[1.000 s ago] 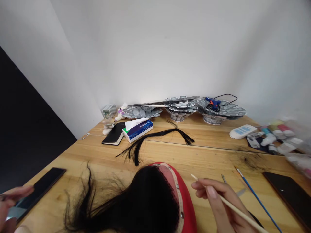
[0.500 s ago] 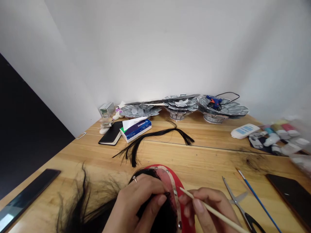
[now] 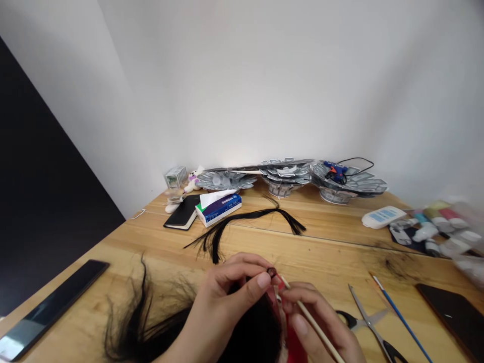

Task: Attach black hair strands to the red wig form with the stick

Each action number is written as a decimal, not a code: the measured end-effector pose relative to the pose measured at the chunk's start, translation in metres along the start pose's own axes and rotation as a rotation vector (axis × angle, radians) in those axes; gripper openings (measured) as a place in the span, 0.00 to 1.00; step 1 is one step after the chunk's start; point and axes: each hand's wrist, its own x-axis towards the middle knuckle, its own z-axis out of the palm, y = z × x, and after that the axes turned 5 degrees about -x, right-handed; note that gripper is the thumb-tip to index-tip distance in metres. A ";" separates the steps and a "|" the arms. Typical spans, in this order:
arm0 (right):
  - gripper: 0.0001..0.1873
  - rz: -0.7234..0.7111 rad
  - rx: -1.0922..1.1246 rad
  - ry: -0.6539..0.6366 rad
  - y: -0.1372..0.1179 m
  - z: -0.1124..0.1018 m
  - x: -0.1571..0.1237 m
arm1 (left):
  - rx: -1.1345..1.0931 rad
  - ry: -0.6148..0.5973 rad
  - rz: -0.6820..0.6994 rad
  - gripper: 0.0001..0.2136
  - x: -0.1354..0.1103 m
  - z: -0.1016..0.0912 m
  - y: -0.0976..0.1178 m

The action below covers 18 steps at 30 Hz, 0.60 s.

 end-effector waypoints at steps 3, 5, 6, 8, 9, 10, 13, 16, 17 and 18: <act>0.08 0.072 0.080 -0.006 -0.008 0.008 0.000 | 0.059 -0.045 0.036 0.08 -0.004 0.001 0.003; 0.10 0.130 0.166 0.053 -0.016 0.019 -0.001 | 0.061 -0.078 0.050 0.07 -0.007 0.003 0.004; 0.11 0.156 0.209 0.086 -0.020 0.025 -0.001 | 0.065 -0.088 0.056 0.07 -0.009 0.004 0.005; 0.11 0.189 0.265 0.142 -0.029 0.034 0.000 | 0.092 -0.101 0.073 0.07 -0.011 0.006 0.006; 0.11 0.201 0.271 0.161 -0.032 0.037 0.001 | 0.103 -0.104 0.085 0.07 -0.012 0.007 0.007; 0.10 0.211 0.265 0.183 -0.036 0.038 0.002 | 0.112 -0.099 0.099 0.07 -0.012 0.007 0.007; 0.10 0.213 0.193 0.246 -0.042 0.038 0.005 | 0.135 -0.052 0.143 0.06 -0.013 0.004 0.008; 0.08 0.184 0.128 0.275 -0.043 0.036 0.004 | 0.107 -0.025 0.140 0.06 -0.015 0.000 0.008; 0.08 0.181 0.131 0.279 -0.042 0.036 0.004 | 0.075 -0.041 0.118 0.07 -0.016 -0.001 0.009; 0.08 0.181 0.143 0.280 -0.042 0.036 0.003 | 0.030 -0.063 0.085 0.07 -0.017 -0.002 0.009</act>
